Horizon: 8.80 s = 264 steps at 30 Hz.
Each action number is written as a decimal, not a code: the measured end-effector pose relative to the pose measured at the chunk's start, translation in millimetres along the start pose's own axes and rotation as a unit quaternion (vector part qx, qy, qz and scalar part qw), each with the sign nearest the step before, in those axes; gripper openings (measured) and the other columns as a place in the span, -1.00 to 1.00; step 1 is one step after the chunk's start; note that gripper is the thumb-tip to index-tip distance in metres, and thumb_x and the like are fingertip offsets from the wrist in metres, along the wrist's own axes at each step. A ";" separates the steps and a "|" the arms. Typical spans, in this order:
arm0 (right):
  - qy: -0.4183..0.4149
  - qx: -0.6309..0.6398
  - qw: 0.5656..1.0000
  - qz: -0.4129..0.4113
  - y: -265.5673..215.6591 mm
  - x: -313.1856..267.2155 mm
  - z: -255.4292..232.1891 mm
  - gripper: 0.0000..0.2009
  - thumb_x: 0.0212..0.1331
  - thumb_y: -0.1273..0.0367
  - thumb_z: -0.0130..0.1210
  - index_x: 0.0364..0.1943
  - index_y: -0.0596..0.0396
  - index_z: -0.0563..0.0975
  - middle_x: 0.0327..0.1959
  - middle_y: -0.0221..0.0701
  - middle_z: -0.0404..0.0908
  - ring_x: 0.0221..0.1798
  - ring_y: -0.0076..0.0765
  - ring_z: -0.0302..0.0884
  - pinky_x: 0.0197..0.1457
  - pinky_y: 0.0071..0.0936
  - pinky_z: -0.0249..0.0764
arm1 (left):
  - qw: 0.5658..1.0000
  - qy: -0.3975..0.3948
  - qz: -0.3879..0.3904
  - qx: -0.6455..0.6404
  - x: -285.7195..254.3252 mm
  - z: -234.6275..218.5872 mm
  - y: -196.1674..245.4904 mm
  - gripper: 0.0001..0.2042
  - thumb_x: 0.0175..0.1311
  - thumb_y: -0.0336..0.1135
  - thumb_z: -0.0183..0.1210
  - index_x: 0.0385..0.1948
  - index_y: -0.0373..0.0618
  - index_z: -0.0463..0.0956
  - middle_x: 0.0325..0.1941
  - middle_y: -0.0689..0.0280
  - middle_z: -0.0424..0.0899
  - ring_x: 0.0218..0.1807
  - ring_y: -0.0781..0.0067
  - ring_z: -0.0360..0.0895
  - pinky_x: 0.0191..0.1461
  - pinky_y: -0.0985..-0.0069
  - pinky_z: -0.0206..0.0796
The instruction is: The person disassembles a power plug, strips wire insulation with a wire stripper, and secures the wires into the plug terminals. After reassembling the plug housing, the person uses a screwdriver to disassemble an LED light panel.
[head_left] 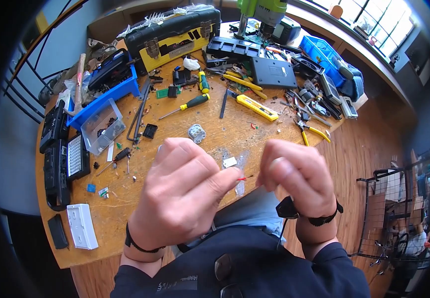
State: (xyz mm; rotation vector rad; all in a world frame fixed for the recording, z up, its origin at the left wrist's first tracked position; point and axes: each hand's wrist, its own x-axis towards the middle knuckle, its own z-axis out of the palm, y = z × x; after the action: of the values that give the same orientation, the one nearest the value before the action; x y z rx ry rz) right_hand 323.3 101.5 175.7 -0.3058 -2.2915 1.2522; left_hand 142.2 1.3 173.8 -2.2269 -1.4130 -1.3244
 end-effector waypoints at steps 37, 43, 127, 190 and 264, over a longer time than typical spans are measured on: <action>0.190 -0.077 0.977 -0.051 5.9 6.6 8.5 -0.87 0.11 0.41 0.13 -0.47 0.19 0.47 -0.53 -0.30 0.48 -0.56 -0.32 0.46 -0.52 -0.48 0.33 | 0.998 0.006 -0.046 -0.040 2.1 -3.8 -8.5 -0.86 -0.19 -0.43 0.31 -0.54 -0.21 0.59 -0.65 0.35 0.35 -0.51 0.33 0.28 -0.39 0.45 0.13; 0.106 -0.201 0.957 -0.177 7.2 15.7 18.5 -0.83 -0.06 0.48 0.23 -0.36 0.16 0.50 -0.51 -0.32 0.54 -0.53 -0.30 0.51 -0.49 -0.50 0.38 | 0.997 -0.001 -0.042 -0.062 2.5 0.3 -11.7 -0.86 -0.21 -0.44 0.32 -0.56 -0.21 0.58 -0.66 0.35 0.35 -0.52 0.33 0.28 -0.40 0.46 0.10; 0.136 -0.110 0.977 -0.117 8.1 19.8 24.1 -0.90 0.00 0.53 0.16 -0.49 0.19 0.45 -0.62 -0.36 0.37 -0.66 -0.37 0.37 -0.60 -0.55 0.25 | 0.974 -0.010 -0.167 -0.153 1.8 -3.1 -16.8 -0.87 -0.14 -0.54 0.34 -0.49 -0.27 0.62 -0.59 0.32 0.47 -0.52 0.53 0.38 -0.49 0.64 0.15; 0.211 -0.180 0.945 -0.176 0.2 17.9 24.3 -0.84 -0.07 0.50 0.24 -0.35 0.17 0.55 -0.49 -0.33 0.55 -0.54 -0.38 0.54 -0.51 -0.57 0.39 | 0.982 0.022 -0.145 -0.117 0.8 -8.4 -11.1 -0.88 -0.07 -0.46 0.31 -0.55 -0.29 0.55 -0.58 0.28 0.50 -0.52 0.50 0.37 -0.46 0.61 0.14; 0.167 -0.252 0.913 -0.274 1.7 22.5 18.6 -0.74 -0.19 0.52 0.19 -0.30 0.19 0.58 -0.50 -0.37 0.55 -0.52 -0.40 0.55 -0.51 -0.54 0.43 | 0.985 0.043 -0.109 -0.123 -0.8 -9.1 -12.3 -0.85 -0.07 -0.42 0.33 -0.57 -0.25 0.54 -0.58 0.31 0.46 -0.50 0.48 0.34 -0.42 0.58 0.13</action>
State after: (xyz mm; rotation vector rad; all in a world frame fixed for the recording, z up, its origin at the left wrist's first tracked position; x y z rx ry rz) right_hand 294.3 98.6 173.3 -0.0304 -2.1423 0.2924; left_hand 126.9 2.1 175.0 -2.1759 -1.5731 -1.7325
